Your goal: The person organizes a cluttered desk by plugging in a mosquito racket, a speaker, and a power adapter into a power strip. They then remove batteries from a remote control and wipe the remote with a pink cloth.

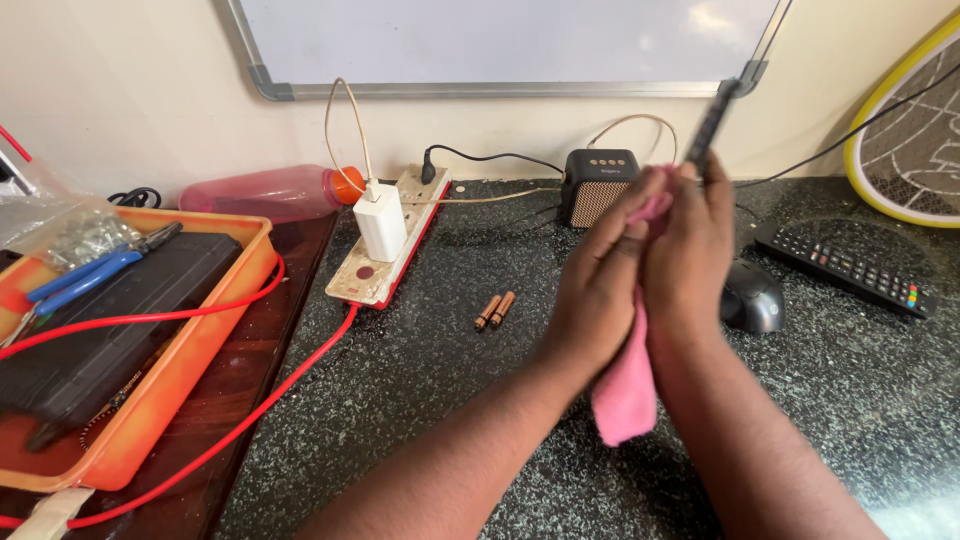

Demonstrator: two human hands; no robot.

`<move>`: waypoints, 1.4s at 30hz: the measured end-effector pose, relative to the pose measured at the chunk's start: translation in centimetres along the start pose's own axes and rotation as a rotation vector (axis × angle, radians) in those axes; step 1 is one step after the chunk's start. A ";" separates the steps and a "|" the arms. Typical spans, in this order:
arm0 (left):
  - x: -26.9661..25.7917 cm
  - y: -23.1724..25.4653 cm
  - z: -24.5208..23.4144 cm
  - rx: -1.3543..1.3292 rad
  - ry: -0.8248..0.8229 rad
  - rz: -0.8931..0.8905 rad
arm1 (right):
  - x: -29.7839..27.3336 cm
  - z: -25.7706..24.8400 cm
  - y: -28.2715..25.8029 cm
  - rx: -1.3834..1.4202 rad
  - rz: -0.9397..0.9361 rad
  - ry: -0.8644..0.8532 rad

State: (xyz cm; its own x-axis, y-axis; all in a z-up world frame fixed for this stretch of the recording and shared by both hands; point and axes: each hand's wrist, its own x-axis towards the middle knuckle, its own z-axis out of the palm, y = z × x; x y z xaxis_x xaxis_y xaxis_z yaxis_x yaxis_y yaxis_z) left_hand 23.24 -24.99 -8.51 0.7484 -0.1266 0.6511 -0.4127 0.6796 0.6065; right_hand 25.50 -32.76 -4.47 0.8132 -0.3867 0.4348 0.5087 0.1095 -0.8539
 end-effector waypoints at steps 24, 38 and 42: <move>2.4 3.5 -1.3 0.544 0.391 0.102 | -3.5 2.8 -0.7 -0.018 -0.031 -0.424; 6.1 6.6 -9.3 -0.122 0.621 0.192 | -7.2 5.0 -5.7 -0.800 -0.250 -0.687; 6.4 7.9 -11.1 -0.163 0.755 0.173 | -7.0 4.9 -7.2 -0.967 -0.073 -0.821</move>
State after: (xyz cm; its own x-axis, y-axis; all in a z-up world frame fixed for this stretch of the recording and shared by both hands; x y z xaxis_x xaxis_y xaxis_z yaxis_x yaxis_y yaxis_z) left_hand 30.56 -12.37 -4.59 0.8547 0.4754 0.2086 -0.5176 0.7496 0.4126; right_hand 17.56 -26.35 0.02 0.9037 0.3532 0.2418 0.4280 -0.7325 -0.5294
